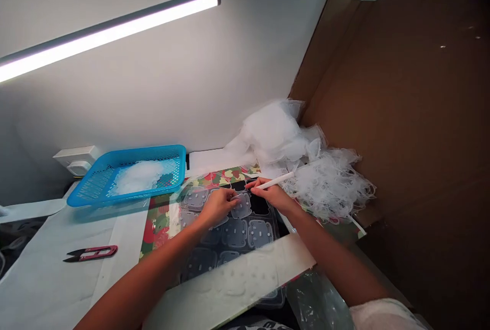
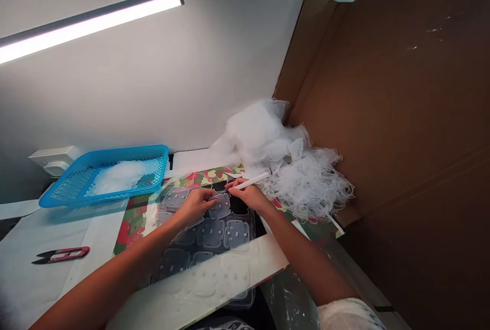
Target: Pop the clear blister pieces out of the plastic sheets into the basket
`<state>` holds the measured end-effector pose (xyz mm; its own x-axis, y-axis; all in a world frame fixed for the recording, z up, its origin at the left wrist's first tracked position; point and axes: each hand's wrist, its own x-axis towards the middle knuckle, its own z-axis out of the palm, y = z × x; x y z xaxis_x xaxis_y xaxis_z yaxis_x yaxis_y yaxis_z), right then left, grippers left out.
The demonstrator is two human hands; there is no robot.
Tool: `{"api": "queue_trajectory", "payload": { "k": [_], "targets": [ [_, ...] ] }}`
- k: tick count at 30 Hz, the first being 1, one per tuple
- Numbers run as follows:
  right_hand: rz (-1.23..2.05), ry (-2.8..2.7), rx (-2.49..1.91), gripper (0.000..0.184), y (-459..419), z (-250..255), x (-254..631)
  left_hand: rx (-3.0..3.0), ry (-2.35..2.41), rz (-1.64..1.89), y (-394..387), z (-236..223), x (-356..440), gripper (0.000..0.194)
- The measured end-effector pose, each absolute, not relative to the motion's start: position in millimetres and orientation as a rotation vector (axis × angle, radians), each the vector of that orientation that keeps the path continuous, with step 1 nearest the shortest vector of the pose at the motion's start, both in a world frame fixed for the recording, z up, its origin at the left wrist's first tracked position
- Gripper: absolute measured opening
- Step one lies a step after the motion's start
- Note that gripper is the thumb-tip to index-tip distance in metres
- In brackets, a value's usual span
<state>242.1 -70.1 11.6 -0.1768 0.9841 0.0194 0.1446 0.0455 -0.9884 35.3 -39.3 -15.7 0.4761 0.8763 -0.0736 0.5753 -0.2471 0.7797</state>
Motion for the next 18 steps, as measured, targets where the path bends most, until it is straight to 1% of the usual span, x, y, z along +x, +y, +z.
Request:
{"api": "queue_trajectory", "payload": {
  "k": [4,11,13,16,18],
  "targets": [
    [1.364,-1.571,-1.204,0.028,-51,6,239,2.038,1.267,0.543,-48,-15,35,0.023],
    [1.275,-1.73,-1.292,0.033,-41,8,233,2.129,1.337,0.572,-57,-12,37,0.018],
    [1.148,-1.781,-1.375,0.031,-37,6,234,2.152,1.355,0.589,-60,-12,38,0.018],
    [0.867,-1.813,-1.557,0.025,-30,0,237,2.192,1.371,0.626,-67,-8,38,0.02],
    [0.784,-1.806,-1.608,0.022,-26,-4,239,2.21,1.376,0.671,-73,-6,35,0.024]
  ]
}}
